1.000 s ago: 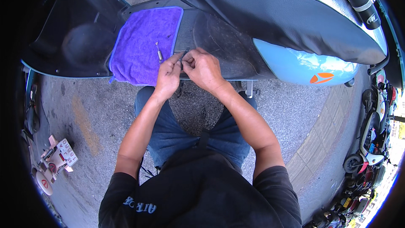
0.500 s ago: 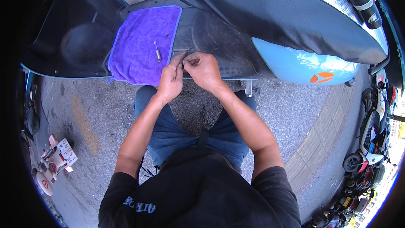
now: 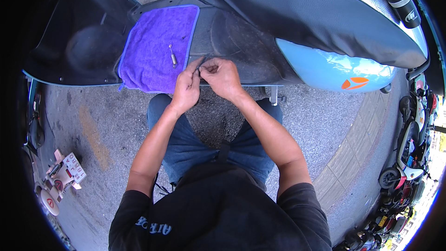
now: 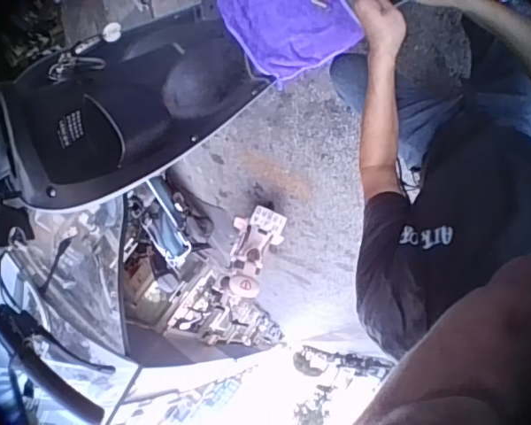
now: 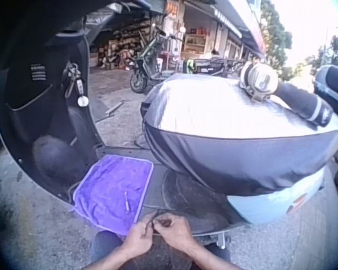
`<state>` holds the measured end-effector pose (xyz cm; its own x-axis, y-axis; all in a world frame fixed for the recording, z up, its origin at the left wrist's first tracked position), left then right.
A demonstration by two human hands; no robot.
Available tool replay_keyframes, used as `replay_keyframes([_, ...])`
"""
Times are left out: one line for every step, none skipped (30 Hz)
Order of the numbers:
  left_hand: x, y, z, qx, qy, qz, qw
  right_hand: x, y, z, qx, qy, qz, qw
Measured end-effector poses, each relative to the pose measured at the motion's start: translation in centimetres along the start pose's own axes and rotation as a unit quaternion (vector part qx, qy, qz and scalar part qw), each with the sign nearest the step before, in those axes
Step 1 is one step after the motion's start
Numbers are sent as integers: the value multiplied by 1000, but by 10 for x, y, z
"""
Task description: The person works on a light blue scooter in a cluttered workshop, then moves outside to adjust the ignition area. They use a small metal tool to manipulate components near the key slot and handlebar, placing parts on a purple cloth on the scooter seat.
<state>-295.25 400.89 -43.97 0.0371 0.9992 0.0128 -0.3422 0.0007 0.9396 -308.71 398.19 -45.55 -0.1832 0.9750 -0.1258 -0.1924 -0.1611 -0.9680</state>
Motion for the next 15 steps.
replay_keyframes([1, 1, 0, 5, 1, -3, 1000, -1, 3, -1, -19, 2, 0, 1000])
replay_keyframes([1, -1, -1, 0, -3, 12, 1000, -1, 8, -1, -39, 16, -18, 999])
replay_keyframes([1, -2, -2, -2, -5, 22, 1000, -2, 11, -1, -66, 28, -27, 997])
replay_keyframes([1, -4, -3, -4, -7, 33, 999, 0, 18, 0, -84, 46, -59, 994])
replay_keyframes([1, -4, -3, 0, -8, 31, 999, -1, 14, -1, -90, 37, -34, 995])
replay_keyframes([1, -4, -3, 4, -9, 30, 1000, -2, 13, -2, -86, 36, -32, 995])
replay_keyframes([1, -3, -3, 9, -10, 28, 1000, -1, 12, -1, -82, 35, -29, 996])
replay_keyframes([1, -2, -3, 5, -9, 17, 1000, 0, 7, -1, -34, 20, -15, 999])
replay_keyframes([1, 0, -2, 1, -9, 5, 1000, 1, 2, -2, 13, 5, -2, 1000])
replay_keyframes([1, 3, -1, -3, -8, -6, 1000, 2, -3, -2, 58, -12, 12, 998])
replay_keyframes([1, 0, -2, 0, -16, 15, 1000, 1, -4, 0, 55, 0, 1, 998])
replay_keyframes([2, -3, -2, 4, -24, 36, 999, -1, -5, 2, 50, 9, -9, 999])
replay_keyframes([1, -6, -2, 7, -32, 56, 998, -1, -8, 5, 43, 29, -10, 999])
replay_keyframes([2, -3, 0, 11, -23, 42, 999, -2, -11, 2, 63, 8, -3, 998])
replay_keyframes([1, -1, 2, 14, -14, 28, 999, -2, -16, -2, 82, -3, 13, 997])
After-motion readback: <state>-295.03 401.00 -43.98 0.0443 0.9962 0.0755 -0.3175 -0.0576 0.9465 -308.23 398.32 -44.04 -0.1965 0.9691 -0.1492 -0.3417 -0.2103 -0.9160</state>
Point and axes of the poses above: each hand's wrist, its own x-axis away from the middle knuckle, its own z-axis out of the back of the hand, y = z × x, the point moved 8 cm from there along -x, towards the middle knuckle, and after that the axes turned 13 degrees about z, right-handed, at the moved point
